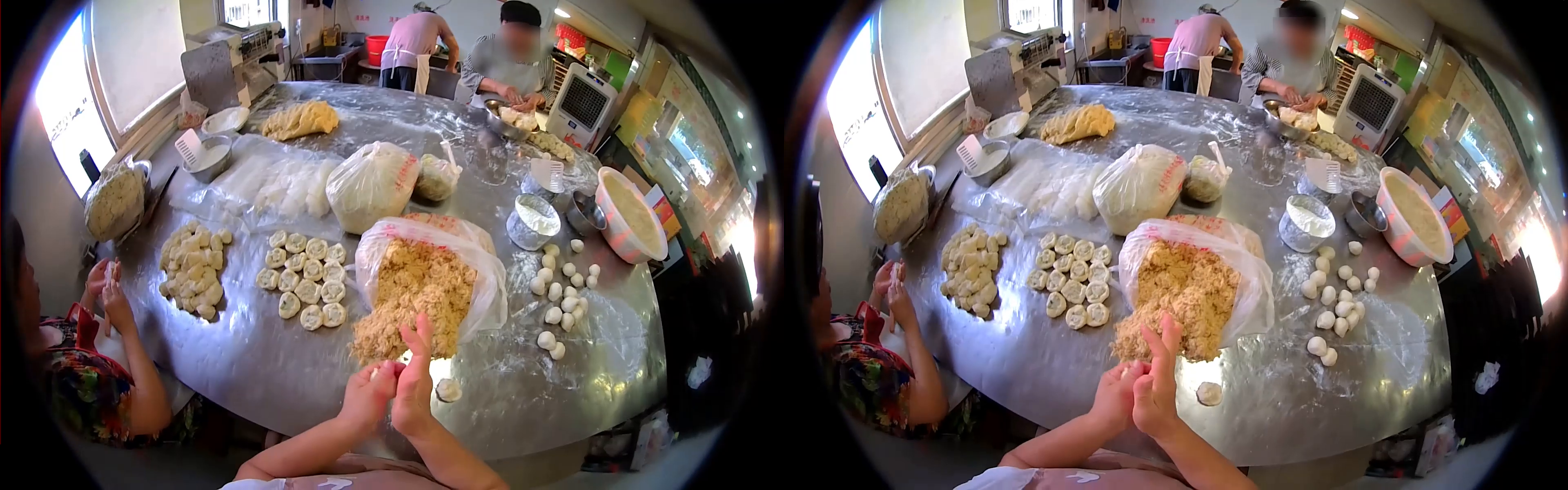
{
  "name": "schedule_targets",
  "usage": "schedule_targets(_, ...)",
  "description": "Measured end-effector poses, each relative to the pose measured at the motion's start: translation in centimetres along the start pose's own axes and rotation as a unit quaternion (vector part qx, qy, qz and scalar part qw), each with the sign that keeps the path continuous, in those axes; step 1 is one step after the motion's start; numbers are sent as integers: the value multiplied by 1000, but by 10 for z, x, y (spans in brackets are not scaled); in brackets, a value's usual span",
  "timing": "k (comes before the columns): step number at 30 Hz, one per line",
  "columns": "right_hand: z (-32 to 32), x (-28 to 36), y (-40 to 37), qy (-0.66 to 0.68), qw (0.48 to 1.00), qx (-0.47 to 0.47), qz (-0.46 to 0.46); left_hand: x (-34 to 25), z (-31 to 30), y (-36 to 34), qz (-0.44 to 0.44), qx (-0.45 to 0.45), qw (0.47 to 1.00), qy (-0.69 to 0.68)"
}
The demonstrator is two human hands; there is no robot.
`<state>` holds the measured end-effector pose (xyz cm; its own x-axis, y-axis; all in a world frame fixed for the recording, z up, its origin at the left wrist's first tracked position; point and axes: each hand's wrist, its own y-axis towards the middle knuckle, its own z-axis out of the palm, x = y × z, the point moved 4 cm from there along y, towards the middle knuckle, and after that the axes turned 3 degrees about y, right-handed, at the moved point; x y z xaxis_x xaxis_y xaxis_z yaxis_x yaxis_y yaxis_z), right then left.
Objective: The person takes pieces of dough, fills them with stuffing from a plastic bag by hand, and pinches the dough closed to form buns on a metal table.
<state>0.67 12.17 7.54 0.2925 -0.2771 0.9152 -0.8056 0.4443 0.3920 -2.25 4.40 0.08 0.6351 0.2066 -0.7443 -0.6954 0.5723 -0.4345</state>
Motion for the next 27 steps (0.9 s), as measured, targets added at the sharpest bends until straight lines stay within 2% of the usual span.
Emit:
schedule_targets(1,-1,0,-5,-19,1000,-6,-7,-10,-2,-2,8,-40,998,51)
schedule_targets(3,-3,-1,-10,-69,997,-7,-37,-22,-9,4,82,-74,994,2)
schedule_targets(4,0,-11,-17,-37,999,9,14,-26,-15,7,120,-91,988,-21)
schedule_targets(5,7,-23,-27,-4,998,26,65,-23,-24,11,120,-76,990,-21)
schedule_targets(6,15,-29,-32,31,992,42,117,-26,-21,8,163,-55,984,39)
schedule_targets(7,21,-28,-30,68,993,47,85,-30,-16,3,205,-34,973,101)
schedule_targets(8,21,-30,-32,74,987,30,140,-34,-12,-1,247,-13,955,163)
schedule_targets(9,19,-30,-34,80,978,12,194,-35,-9,-5,258,24,959,117)
schedule_targets(10,16,-30,-36,86,965,-6,247,-37,-8,-7,215,30,975,48)
schedule_targets(11,12,-25,-32,72,975,4,211,-42,-4,-11,171,37,984,-19)
schedule_targets(12,11,-30,-33,87,967,49,235,-45,-1,-11,129,45,987,-86)
schedule_targets(14,12,-40,-40,111,943,139,283,-49,-1,-11,233,94,967,37)
schedule_targets(15,15,-33,-40,140,942,136,272,-46,-10,-9,230,143,958,91)
schedule_targets(16,15,-34,-37,88,968,131,195,-40,-15,-5,226,190,944,145)
schedule_targets(17,16,-37,-38,36,984,126,117,-35,-19,1,238,182,948,104)
schedule_targets(18,18,-36,-39,3,992,104,77,-33,-21,1,246,162,948,120)
schedule_targets(20,22,-30,-38,-50,997,36,36,-31,-25,1,259,126,945,153)
schedule_targets(21,22,-26,-37,-68,997,-8,33,-33,-21,-3,227,119,960,111)
schedule_targets(23,11,-30,-40,84,973,51,209,-41,-7,-19,157,104,982,24)
schedule_targets(24,9,-31,-44,159,939,79,293,-44,-4,-20,176,125,974,61)
schedule_targets(25,11,-27,-42,186,935,81,290,-48,-3,-21,196,146,965,98)
schedule_targets(27,14,-41,-51,192,935,109,278,-44,-5,-21,160,155,961,166)
